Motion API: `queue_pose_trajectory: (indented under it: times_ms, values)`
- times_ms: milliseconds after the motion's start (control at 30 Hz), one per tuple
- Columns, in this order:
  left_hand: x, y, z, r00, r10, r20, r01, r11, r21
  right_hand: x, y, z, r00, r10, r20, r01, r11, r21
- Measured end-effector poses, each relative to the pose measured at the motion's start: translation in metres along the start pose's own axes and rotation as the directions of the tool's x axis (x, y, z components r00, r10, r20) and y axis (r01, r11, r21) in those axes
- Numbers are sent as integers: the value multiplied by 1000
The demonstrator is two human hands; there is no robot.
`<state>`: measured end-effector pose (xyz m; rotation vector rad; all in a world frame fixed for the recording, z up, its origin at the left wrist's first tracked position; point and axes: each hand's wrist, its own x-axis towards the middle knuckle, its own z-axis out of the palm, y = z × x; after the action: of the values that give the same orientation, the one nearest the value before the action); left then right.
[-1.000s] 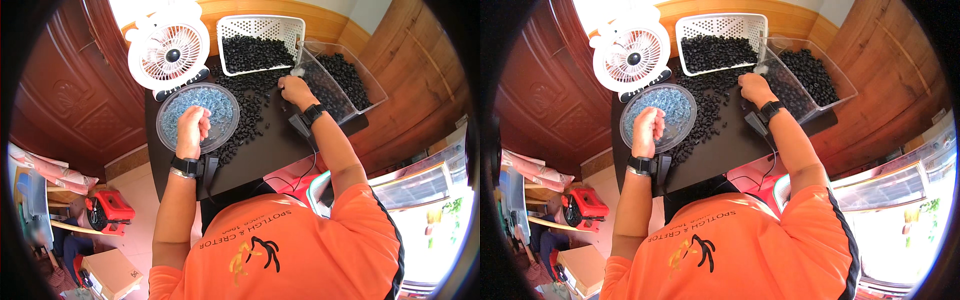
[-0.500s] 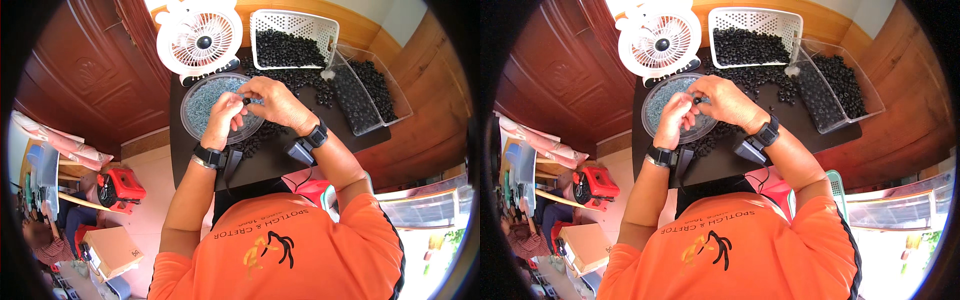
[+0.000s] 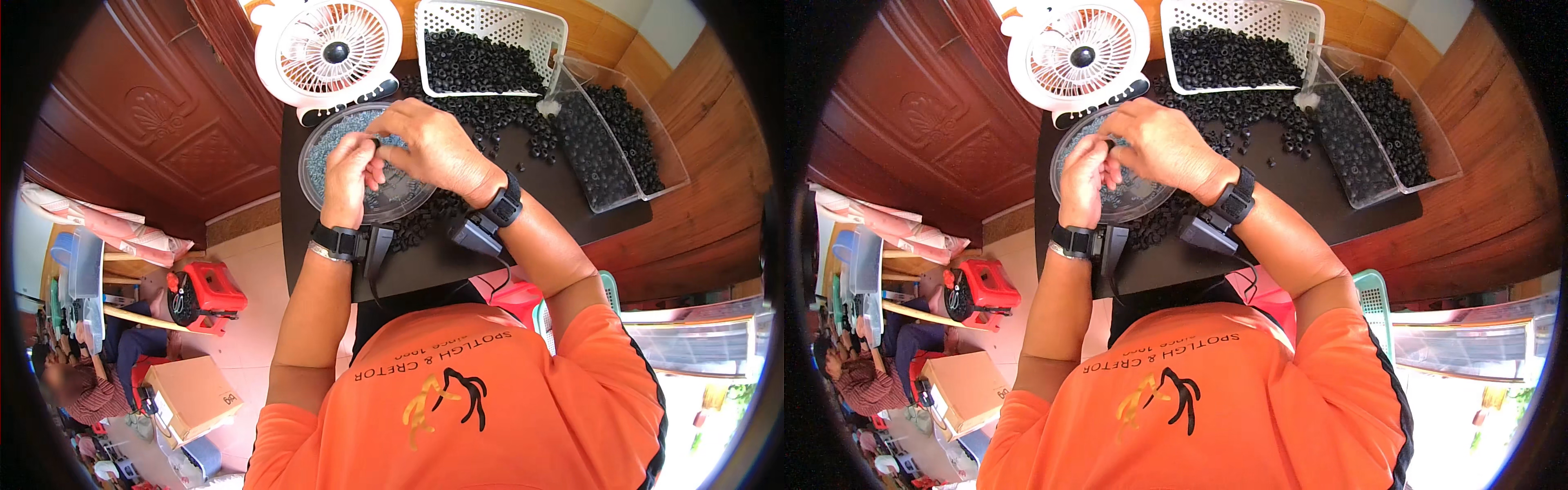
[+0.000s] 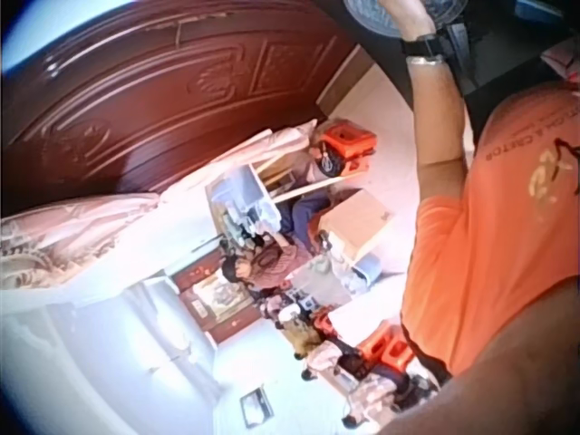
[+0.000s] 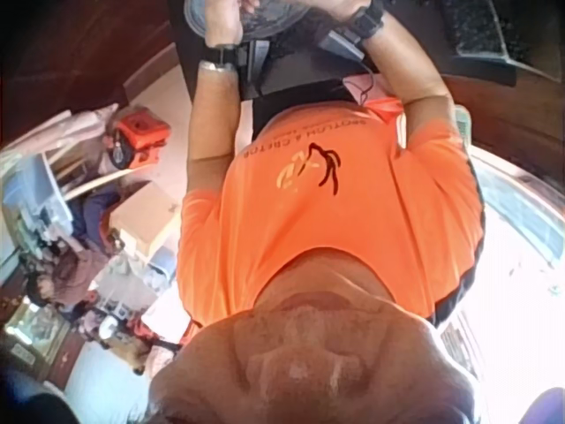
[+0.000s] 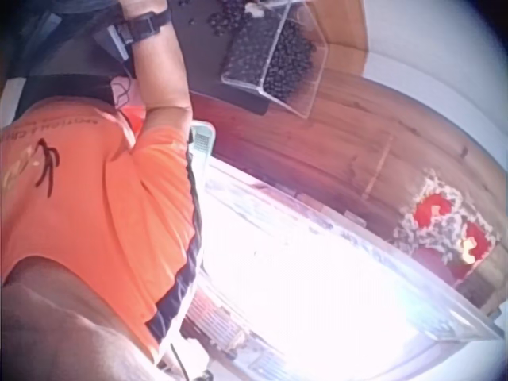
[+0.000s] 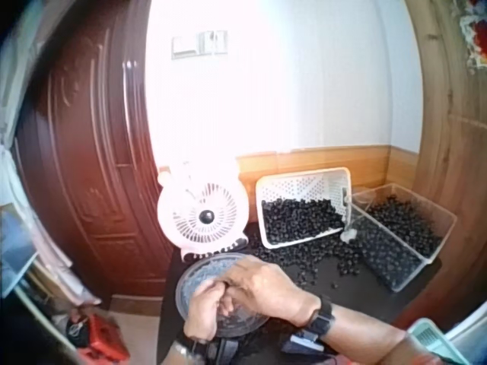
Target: Assembling small plastic components by attaching black caps to blue pieces.
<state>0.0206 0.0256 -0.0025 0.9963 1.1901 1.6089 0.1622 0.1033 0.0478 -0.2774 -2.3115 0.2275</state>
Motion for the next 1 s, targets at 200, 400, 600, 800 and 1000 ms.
queue_pose_trajectory:
  times_ms: [200, 400, 600, 800, 1000]
  values:
    - [3, 1, -15, 993, 47, -108, -68, 979, -193, -12, 18, -1, 965, 217, 149, -226, 973, 43]
    - [2, -1, -15, 992, 29, -123, -63, 957, -282, -27, 20, 21, 869, 167, 465, -189, 982, 1]
    - [3, 0, -15, 990, 32, -139, -70, 959, -275, -30, 14, 43, 879, 166, 446, -149, 986, -73]
    - [3, 1, -14, 994, 48, -101, -72, 967, -246, -29, 28, 40, 973, 160, 165, -179, 978, 104]
    - [-6, 2, 7, 986, -79, 146, 93, 991, -92, -20, 36, 21, 827, 511, 234, -525, 553, 647]
